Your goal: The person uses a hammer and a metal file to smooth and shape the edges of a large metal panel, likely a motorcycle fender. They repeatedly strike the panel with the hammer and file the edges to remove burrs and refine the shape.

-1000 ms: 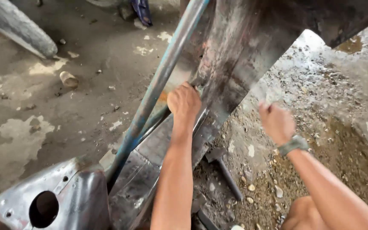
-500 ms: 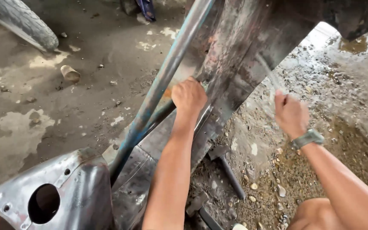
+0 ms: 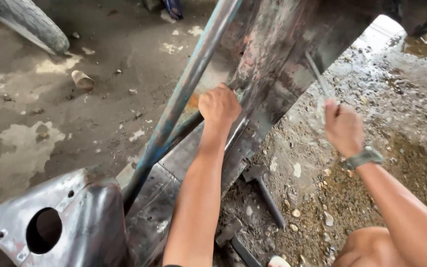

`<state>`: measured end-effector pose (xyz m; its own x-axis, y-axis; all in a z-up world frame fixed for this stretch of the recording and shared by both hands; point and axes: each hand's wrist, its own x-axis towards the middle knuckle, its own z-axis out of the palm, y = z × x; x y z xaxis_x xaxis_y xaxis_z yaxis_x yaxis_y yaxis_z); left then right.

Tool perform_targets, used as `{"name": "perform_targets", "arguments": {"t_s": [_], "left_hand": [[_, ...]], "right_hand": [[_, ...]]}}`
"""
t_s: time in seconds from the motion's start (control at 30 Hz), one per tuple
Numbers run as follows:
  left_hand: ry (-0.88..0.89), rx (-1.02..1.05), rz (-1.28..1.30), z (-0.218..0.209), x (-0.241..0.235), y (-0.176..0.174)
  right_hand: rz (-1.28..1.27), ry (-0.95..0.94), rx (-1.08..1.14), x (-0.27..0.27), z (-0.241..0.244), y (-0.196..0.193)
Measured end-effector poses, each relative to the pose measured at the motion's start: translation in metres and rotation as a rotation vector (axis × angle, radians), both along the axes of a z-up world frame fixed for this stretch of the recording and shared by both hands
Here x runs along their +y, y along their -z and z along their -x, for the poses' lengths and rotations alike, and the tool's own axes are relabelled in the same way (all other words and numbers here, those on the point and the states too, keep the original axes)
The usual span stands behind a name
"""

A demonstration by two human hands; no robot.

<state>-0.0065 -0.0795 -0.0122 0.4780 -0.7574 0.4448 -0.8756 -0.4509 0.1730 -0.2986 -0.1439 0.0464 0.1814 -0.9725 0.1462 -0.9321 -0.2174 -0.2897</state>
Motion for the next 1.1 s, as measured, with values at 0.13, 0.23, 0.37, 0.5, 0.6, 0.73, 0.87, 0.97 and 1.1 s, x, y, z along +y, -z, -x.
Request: {"name": "perform_targets", "arguments": {"t_s": [0.13,0.23,0.37,0.5,0.6,0.73,0.87,0.97,1.1], "left_hand": [[0.017,0.001,0.001,-0.003,-0.008,0.004],[0.017,0.038,-0.03,-0.001,-0.009,0.007],[0.017,0.04,0.004,0.002,-0.005,0.007],[-0.015,0.066,0.012,0.002,-0.005,0.005],[0.015,0.111,-0.033,0.003,-0.003,0.002],[0.016,0.093,-0.004,0.0,-0.01,0.005],[-0.005,0.117,-0.012,0.001,-0.015,0.009],[0.007,0.159,-0.053,0.003,-0.011,0.006],[0.019,0.148,-0.024,0.002,-0.012,0.008]], "right_hand": [[-0.066,-0.046,0.186,0.002,-0.001,0.031],[-0.078,0.014,0.063,-0.005,0.002,0.008],[-0.295,-0.038,0.193,0.001,0.023,0.084],[-0.19,0.041,0.143,-0.008,0.012,0.046],[-0.142,-0.006,0.106,0.024,-0.005,0.053],[-0.4,-0.122,0.224,0.058,-0.003,0.094],[-0.533,-0.024,0.037,0.078,-0.008,0.115],[-0.264,-0.024,-0.092,0.092,-0.016,0.175],[-0.078,-0.035,0.048,0.121,-0.063,0.13]]}}
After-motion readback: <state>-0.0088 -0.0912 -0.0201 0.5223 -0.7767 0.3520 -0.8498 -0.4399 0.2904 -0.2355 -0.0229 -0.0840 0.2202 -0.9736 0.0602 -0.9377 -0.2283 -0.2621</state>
